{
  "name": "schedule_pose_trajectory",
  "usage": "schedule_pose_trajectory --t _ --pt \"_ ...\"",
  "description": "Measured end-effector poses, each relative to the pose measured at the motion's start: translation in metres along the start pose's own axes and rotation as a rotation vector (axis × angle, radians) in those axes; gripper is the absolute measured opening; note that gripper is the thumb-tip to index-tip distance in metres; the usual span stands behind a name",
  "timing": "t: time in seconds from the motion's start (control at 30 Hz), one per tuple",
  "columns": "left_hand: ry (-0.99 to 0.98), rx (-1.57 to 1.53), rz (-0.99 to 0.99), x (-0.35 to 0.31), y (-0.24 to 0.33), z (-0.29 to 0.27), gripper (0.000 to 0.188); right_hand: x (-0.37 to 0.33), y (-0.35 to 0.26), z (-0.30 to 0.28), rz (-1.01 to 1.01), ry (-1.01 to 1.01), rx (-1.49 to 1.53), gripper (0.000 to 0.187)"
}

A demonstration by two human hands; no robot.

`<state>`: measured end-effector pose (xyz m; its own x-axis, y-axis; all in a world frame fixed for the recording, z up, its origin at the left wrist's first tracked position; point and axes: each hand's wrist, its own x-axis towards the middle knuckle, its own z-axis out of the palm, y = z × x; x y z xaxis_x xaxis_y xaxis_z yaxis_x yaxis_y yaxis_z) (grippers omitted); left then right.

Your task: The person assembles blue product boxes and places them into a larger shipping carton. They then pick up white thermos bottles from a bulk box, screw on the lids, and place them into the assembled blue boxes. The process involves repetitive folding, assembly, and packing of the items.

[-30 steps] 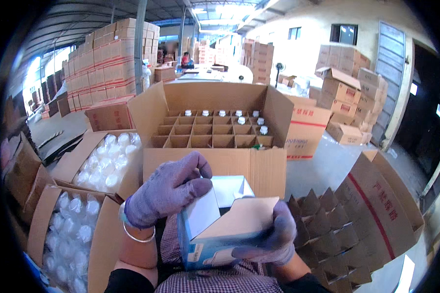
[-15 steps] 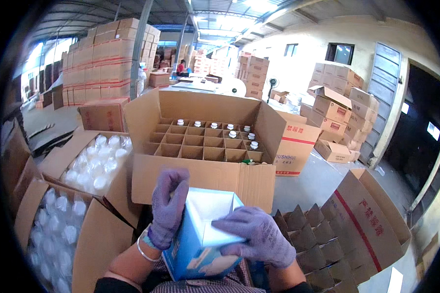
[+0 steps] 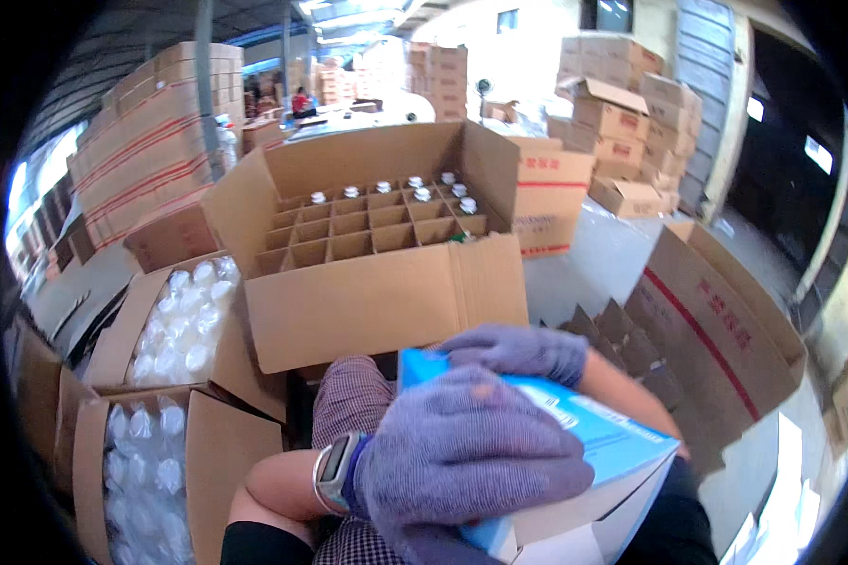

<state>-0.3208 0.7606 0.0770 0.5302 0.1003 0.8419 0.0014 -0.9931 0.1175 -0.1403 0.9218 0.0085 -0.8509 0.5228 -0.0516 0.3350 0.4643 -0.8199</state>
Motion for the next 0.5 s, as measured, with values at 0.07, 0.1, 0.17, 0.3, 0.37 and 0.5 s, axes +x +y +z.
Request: schedule_pose_trajectory --t 0.07,0.1,0.17,0.3,0.37,0.5 --pt "0.063 0.036 0.052 -0.019 -0.032 0.009 0.052 -0.054 -0.004 -0.021 0.188 0.209 0.125 0.046" --pt "0.122 0.085 0.017 -0.028 -0.042 0.012 0.055 -0.087 -0.003 -0.039 0.161 0.345 0.125 0.043" --pt "0.261 0.296 -0.137 -0.060 -0.071 0.023 0.053 -0.179 0.027 -0.084 0.172 0.585 0.203 0.041" --pt "0.243 0.325 -0.624 -0.144 -0.144 0.021 0.041 -0.393 0.023 -0.021 0.184 1.282 0.014 0.079" --pt "0.186 0.268 -0.873 -0.212 -0.179 0.013 0.039 -0.416 0.001 0.037 0.583 1.503 -0.151 0.074" --pt "-0.176 0.502 -1.112 -0.296 -0.214 -0.002 0.046 -0.474 0.016 0.136 1.140 1.222 -0.151 0.026"
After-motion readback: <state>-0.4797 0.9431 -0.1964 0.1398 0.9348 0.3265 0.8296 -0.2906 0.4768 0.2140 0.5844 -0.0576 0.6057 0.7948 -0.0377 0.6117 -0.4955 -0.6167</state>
